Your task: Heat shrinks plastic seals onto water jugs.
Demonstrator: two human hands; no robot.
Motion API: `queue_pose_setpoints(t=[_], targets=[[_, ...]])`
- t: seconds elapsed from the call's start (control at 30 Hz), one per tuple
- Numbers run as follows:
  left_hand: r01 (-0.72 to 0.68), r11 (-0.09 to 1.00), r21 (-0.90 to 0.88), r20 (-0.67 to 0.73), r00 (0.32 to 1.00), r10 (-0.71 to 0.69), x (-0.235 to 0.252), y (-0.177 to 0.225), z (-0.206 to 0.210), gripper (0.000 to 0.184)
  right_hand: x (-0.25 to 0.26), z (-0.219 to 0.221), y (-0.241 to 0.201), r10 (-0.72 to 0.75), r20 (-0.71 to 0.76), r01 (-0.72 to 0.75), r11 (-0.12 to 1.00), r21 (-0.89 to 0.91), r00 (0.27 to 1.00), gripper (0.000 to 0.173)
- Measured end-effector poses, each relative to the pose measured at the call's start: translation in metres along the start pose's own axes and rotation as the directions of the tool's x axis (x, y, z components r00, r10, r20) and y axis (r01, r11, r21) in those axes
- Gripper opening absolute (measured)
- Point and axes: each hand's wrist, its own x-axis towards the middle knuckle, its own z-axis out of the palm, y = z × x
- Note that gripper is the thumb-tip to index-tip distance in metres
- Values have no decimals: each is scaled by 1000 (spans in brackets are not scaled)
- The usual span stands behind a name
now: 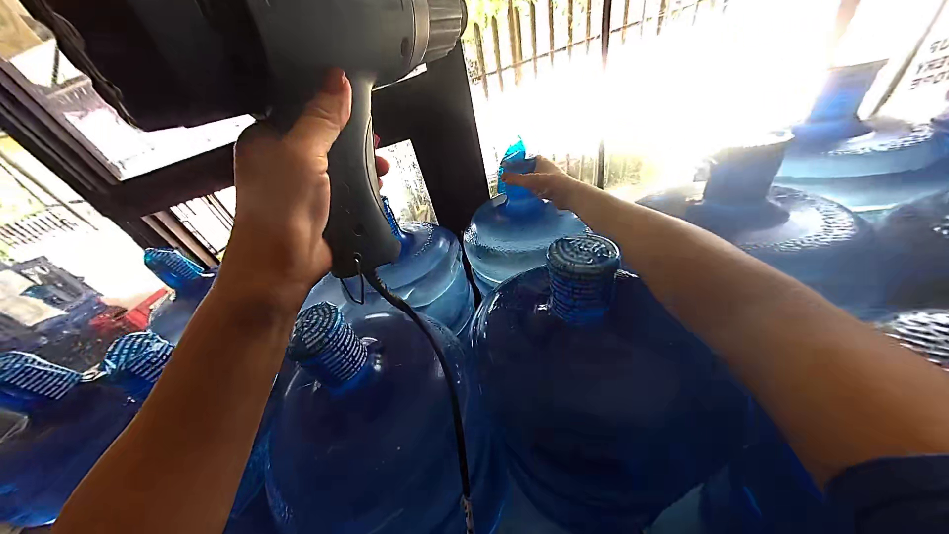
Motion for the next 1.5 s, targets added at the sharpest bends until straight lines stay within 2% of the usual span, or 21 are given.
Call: queue_pose_setpoints(t=[0.1, 0.2, 0.37, 0.5, 0.67, 0.9, 1.03, 1.2, 1.33, 1.5], targets=[[6, 998, 64, 15, 1000, -7, 8, -8, 8, 23, 5, -2, 13, -69, 5, 69, 998, 9, 998, 38], [64, 983, 173, 41, 997, -72, 11, -17, 19, 23, 6, -4, 18, -84, 14, 84, 996, -37, 996, 42], [85, 966, 244, 102, 988, -113, 8, -26, 30, 18, -6, -5, 5, 39, 1, -38, 975, -219, 999, 57], [70, 971, 227, 97, 991, -94, 4, -27, 28, 14, -3, -7, 11, 69, 0, -66, 960, -272, 998, 64], [73, 963, 259, 77, 992, -96, 2, -22, 22, 14, -6, -9, 4, 112, 75, -92, 967, -237, 991, 60], [84, 927, 366, 212, 962, -171, 11, -25, 43, 17, -4, -12, 14, 112, 129, -91, 983, -159, 985, 59], [26, 914, 404, 289, 945, -155, 15, -28, 62, 17, -6, -13, 8, 165, 151, -128, 964, -234, 975, 61], [73, 855, 514, 230, 948, -220, 36, -31, 75, 26, -11, -15, -1, 235, 173, -172, 934, -313, 957, 61], [159, 866, 474, 184, 944, -274, 43, -31, 71, 28, -9, -18, 4, 258, 201, -185, 929, -321, 945, 56], [100, 893, 439, 258, 938, -232, 31, -33, 67, 22, -12, -21, 5, 321, 198, -220, 886, -408, 926, 62]])
